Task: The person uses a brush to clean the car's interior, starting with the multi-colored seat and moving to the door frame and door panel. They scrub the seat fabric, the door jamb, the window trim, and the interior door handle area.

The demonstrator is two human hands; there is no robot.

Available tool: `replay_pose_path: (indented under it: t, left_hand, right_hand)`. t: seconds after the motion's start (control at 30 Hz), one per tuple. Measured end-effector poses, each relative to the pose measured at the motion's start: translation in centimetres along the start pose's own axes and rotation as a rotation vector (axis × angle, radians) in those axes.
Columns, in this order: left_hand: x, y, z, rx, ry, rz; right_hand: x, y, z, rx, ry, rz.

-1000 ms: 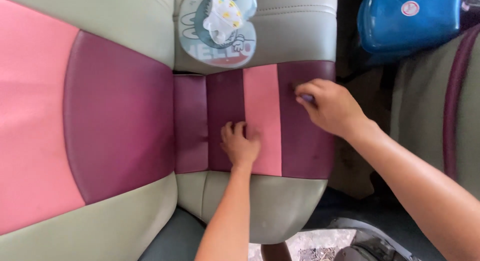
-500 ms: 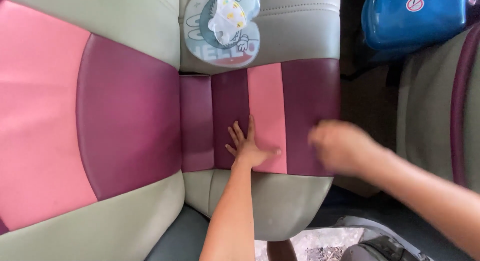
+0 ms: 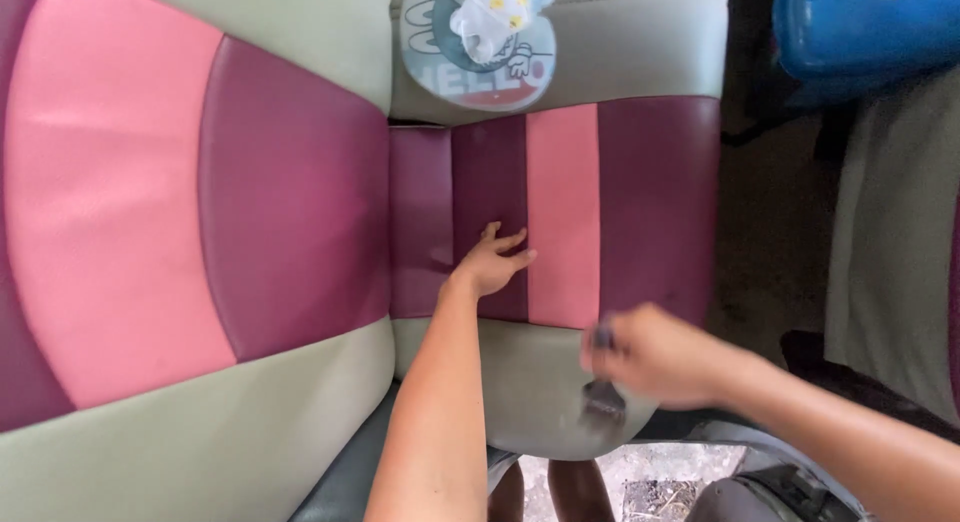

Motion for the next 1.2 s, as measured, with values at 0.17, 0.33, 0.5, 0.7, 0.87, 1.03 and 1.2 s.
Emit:
replay_pose_path:
  t: [0.17,0.33,0.5,0.7,0.87,1.03,1.2]
  left_hand:
    - [1.3,-2.6,0.8,0.033,0.005,0.015]
    - [1.7,-5.6,0.9,0.083,-0.04,0.038]
    - [5.3,-6.0,-0.1,-0.068,0.129,0.129]
    - [11.5,-7.0,-2.9,-0.042,0.296,0.086]
    - [12.7,-6.0,-7.1,0.066,0.284,-0.229]
    - [12.6,-5.5,-7.5,0.073,0.318,-0.425]
    - [13.0,-5.9,-5.7,0.057,0.234,-0.5]
  right_hand:
    - [-1.0,-2.6,3.8,0.142,-0.195,0.27]
    - [-3.2,-2.7,8.9,0.426,0.019,-0.168]
    - [-6.7,-0.8,13.5,0.701,0.539,-0.345]
    - [-7.8,-4.6,14.2,0.384,0.188,0.292]
    - [-10.3,-6.7,15.7,0.635,0.313,0.138]
    - [-10.9,-8.5,14.3,0.399,0.039,0.288]
    - [-10.9,-7.1,18.5,0.538,0.334,0.213]
Point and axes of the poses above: each hand's wrist, its own z-axis towards the middle knuckle, its own x-axis out of the back of the hand, y = z × x, the point moved 6 cm from there along z, towards the middle knuckle, and after that the axes turned 4 degrees about z, right-handed, at the moved point
